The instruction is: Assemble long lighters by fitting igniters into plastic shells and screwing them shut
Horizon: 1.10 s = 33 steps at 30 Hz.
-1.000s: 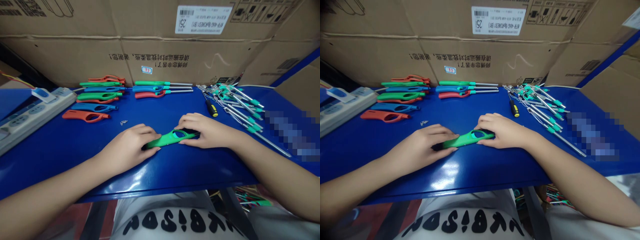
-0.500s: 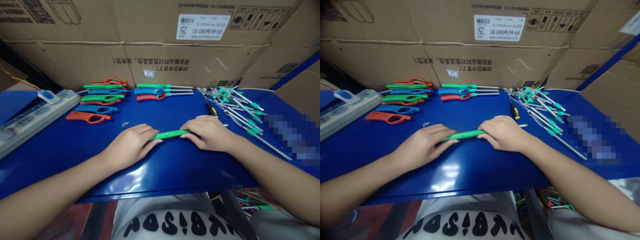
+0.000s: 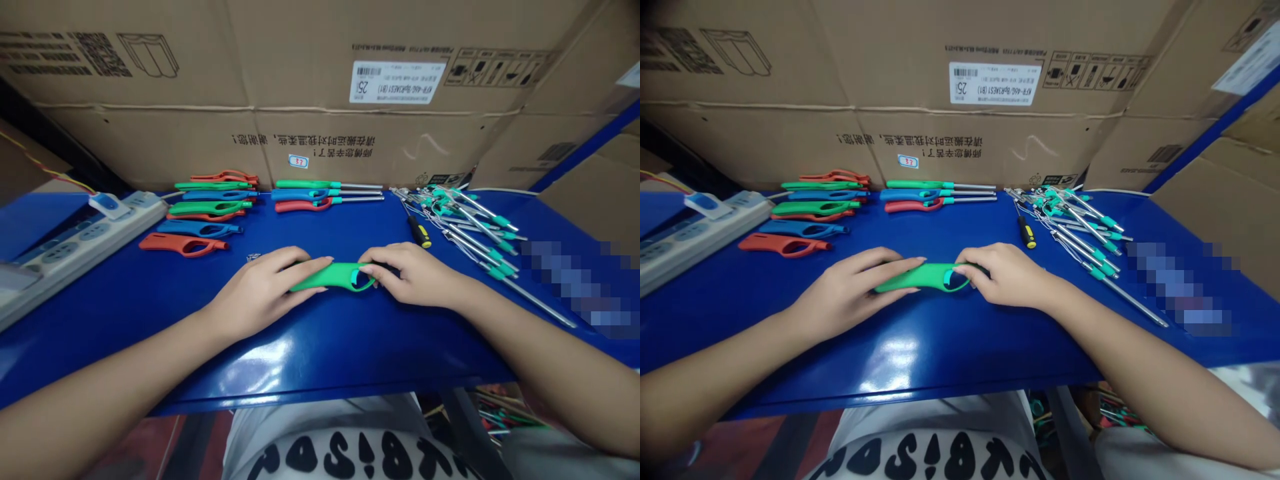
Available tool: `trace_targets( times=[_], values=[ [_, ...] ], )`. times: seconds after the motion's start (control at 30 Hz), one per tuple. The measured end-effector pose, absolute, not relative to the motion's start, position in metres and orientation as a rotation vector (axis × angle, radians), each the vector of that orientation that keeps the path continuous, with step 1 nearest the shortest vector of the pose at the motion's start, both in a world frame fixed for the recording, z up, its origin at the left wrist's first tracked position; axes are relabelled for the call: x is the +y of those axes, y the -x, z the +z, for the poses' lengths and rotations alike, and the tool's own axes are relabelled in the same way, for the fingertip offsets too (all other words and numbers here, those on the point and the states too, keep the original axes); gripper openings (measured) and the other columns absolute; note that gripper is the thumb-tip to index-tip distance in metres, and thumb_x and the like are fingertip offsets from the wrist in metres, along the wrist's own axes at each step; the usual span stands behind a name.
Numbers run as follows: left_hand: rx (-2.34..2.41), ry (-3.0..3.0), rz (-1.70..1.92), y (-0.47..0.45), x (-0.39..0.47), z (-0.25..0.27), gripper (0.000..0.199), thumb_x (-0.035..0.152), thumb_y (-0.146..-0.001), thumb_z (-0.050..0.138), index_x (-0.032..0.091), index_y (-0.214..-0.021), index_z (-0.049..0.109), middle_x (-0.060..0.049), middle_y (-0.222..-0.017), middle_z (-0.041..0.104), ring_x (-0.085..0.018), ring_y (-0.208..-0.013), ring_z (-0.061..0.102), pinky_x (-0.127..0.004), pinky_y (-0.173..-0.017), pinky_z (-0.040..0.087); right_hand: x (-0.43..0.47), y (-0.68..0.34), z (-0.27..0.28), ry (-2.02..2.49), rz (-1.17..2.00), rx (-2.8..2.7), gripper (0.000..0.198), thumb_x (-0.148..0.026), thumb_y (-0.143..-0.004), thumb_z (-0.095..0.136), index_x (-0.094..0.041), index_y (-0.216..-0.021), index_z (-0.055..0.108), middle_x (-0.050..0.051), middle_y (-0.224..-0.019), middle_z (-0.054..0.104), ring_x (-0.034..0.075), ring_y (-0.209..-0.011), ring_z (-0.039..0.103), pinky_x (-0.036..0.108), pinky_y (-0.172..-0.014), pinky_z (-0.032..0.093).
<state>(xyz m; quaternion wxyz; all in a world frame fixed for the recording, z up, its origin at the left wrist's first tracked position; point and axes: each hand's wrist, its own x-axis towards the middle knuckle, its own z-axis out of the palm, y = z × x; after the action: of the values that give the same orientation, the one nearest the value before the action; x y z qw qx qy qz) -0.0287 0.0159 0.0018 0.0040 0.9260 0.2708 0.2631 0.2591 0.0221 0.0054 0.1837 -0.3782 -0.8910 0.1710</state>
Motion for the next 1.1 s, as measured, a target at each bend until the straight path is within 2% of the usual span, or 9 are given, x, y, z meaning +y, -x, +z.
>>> trace_targets(
  times=[0.1, 0.17, 0.23, 0.47, 0.63, 0.8, 0.97, 1.1],
  values=[
    [0.819, -2.942, 0.865, 0.029, 0.015, 0.003, 0.036, 0.039, -0.1, 0.06, 0.016, -0.127, 0.068, -0.007, -0.093, 0.073, -0.018, -0.08, 0.071, -0.028, -0.073, 0.056, 0.021, -0.258, 0.009, 0.897, 0.542, -2.47, 0.025, -0.031, -0.104, 0.047, -0.02, -0.106, 0.069, 0.006, -0.095, 0.076, 0.018, -0.085, 0.07, 0.03, -0.078, 0.052],
    [0.796, -2.932, 0.899, 0.029, 0.014, 0.004, 0.033, 0.041, -0.099, 0.061, 0.016, -0.118, 0.072, -0.005, -0.084, 0.074, -0.017, -0.072, 0.071, -0.027, -0.069, 0.055, 0.02, -0.258, 0.011, 0.752, 0.483, -2.429, 0.022, -0.032, -0.102, 0.054, -0.021, -0.116, 0.066, 0.009, -0.109, 0.074, 0.019, -0.1, 0.07, 0.033, -0.089, 0.054],
    [0.776, -2.895, 0.931, 0.029, 0.013, 0.004, 0.031, 0.041, -0.1, 0.06, 0.016, -0.113, 0.073, -0.004, -0.082, 0.076, -0.016, -0.069, 0.072, -0.026, -0.067, 0.056, 0.019, -0.257, 0.011, 0.635, 0.386, -2.399, 0.023, -0.031, -0.098, 0.061, -0.022, -0.119, 0.064, 0.01, -0.115, 0.072, 0.02, -0.106, 0.069, 0.035, -0.094, 0.055],
    [0.799, -2.741, 0.888, 0.025, 0.007, 0.004, 0.027, 0.039, -0.101, 0.058, 0.018, -0.112, 0.072, -0.003, -0.089, 0.078, -0.015, -0.072, 0.073, -0.024, -0.07, 0.056, 0.014, -0.251, 0.006, 0.617, 0.076, -2.337, 0.009, -0.021, -0.098, 0.056, -0.021, -0.103, 0.064, 0.008, -0.09, 0.073, 0.021, -0.084, 0.068, 0.035, -0.075, 0.057],
    [0.913, -2.731, 0.742, 0.019, -0.003, 0.004, 0.029, 0.035, -0.104, 0.053, 0.017, -0.119, 0.069, -0.004, -0.089, 0.073, -0.017, -0.074, 0.071, -0.026, -0.065, 0.055, 0.01, -0.247, 0.005, 0.636, 0.038, -2.385, 0.008, -0.021, -0.099, 0.057, -0.019, -0.102, 0.064, 0.008, -0.091, 0.073, 0.02, -0.084, 0.068, 0.034, -0.074, 0.056],
    [0.918, -2.658, 0.689, 0.016, -0.004, 0.003, 0.03, 0.034, -0.105, 0.048, 0.017, -0.119, 0.068, -0.007, -0.102, 0.071, -0.018, -0.085, 0.071, -0.028, -0.077, 0.058, 0.01, -0.241, 0.006, 0.64, 0.077, -2.449, 0.012, -0.026, -0.1, 0.058, -0.018, -0.104, 0.064, 0.009, -0.098, 0.074, 0.02, -0.09, 0.068, 0.033, -0.08, 0.055],
    [0.884, -2.618, 0.739, 0.018, 0.003, 0.003, 0.026, 0.03, -0.105, 0.051, 0.017, -0.12, 0.067, -0.006, -0.107, 0.071, -0.017, -0.093, 0.07, -0.026, -0.083, 0.055, 0.018, -0.255, 0.016, 0.779, 0.052, -2.528, 0.018, -0.035, -0.099, 0.061, -0.019, -0.106, 0.065, 0.009, -0.105, 0.073, 0.022, -0.097, 0.068, 0.035, -0.084, 0.055],
    [0.858, -2.609, 0.782, 0.021, 0.004, 0.005, 0.025, 0.027, -0.104, 0.053, 0.015, -0.121, 0.066, -0.006, -0.109, 0.07, -0.016, -0.095, 0.069, -0.025, -0.086, 0.053, 0.023, -0.265, 0.016, 0.824, -0.005, -2.562, 0.017, -0.031, -0.099, 0.059, -0.017, -0.099, 0.068, 0.009, -0.095, 0.074, 0.022, -0.089, 0.069, 0.034, -0.078, 0.054]
  ],
)
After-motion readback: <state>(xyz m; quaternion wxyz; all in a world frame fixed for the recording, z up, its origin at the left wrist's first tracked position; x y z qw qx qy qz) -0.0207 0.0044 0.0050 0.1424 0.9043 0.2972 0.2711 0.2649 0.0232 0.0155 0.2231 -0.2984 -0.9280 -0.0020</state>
